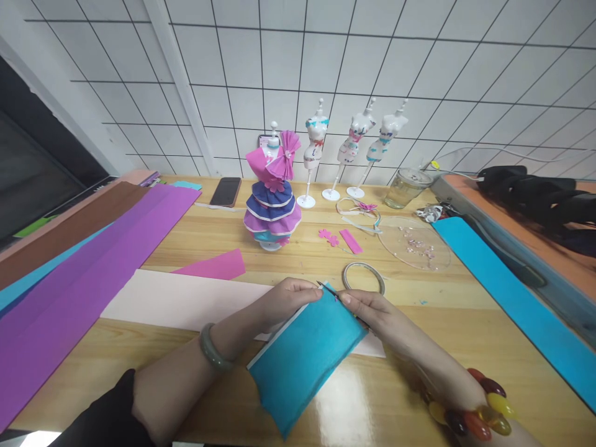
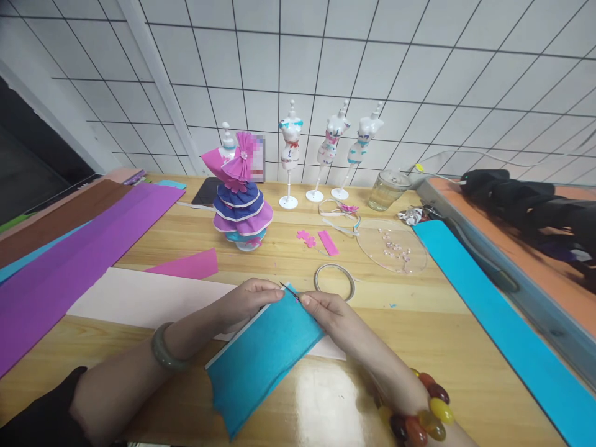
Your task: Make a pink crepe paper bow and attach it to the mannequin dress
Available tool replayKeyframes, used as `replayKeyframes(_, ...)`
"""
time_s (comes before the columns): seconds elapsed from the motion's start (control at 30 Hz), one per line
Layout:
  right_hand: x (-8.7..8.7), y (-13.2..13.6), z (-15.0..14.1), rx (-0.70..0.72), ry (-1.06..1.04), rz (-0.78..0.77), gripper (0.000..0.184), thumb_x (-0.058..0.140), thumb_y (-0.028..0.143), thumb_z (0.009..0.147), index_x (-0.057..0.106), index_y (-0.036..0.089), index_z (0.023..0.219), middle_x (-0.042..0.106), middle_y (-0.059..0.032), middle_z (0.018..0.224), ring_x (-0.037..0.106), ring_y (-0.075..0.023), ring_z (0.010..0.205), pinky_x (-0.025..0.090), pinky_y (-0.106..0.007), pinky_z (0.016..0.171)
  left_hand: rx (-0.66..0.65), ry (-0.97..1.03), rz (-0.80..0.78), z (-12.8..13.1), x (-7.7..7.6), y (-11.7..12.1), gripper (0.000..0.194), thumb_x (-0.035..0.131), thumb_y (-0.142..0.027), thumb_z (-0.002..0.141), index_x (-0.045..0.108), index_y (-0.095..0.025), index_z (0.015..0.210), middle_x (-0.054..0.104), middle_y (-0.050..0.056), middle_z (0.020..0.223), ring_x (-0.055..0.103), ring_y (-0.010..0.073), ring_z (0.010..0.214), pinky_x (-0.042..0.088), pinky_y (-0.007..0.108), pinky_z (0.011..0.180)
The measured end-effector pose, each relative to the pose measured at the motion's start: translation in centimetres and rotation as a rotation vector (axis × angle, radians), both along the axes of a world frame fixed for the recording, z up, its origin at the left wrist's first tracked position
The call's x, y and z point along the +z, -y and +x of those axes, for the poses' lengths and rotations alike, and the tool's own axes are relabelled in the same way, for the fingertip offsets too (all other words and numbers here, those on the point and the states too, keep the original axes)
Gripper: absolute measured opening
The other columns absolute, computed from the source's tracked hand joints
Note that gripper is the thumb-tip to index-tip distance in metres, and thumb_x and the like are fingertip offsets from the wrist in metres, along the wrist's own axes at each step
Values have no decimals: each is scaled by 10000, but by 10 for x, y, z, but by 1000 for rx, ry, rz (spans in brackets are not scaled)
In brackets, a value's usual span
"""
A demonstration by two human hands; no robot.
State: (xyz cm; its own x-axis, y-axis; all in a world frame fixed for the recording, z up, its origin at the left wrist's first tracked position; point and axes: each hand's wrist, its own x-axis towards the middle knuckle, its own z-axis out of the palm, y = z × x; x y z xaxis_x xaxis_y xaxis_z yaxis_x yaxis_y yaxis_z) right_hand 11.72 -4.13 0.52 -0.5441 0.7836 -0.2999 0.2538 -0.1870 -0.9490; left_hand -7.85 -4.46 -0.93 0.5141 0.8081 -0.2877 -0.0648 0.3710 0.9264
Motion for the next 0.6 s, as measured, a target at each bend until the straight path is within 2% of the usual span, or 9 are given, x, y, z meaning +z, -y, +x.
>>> replayKeyframes(0.47,-3,0,0,-25,-24,11,407,490,546,786,535,157,674,326,46,566,274,-83,517,218,-230,478,12,25,-28,-1,-1,1,339,576,-431,723,443,-158,573,346,-46,540,292,76,501,218,241,479)
replayKeyframes(0.53,-1,-1,4,-65,-31,41,401,474,531,803,517,162,651,299,50,553,260,-82,503,204,-233,469,8,20,-28,-1,1,0,334,579,-424,722,456,-154,570,365,-42,542,309,79,506,227,241,485)
replayKeyframes(0.6,2,-4,10,-142,-8,94,375,466,517,813,548,164,715,319,45,558,279,-88,497,214,-236,464,16,20,-11,-1,3,0,323,583,-408,724,471,-149,568,379,-38,544,321,80,513,237,241,495)
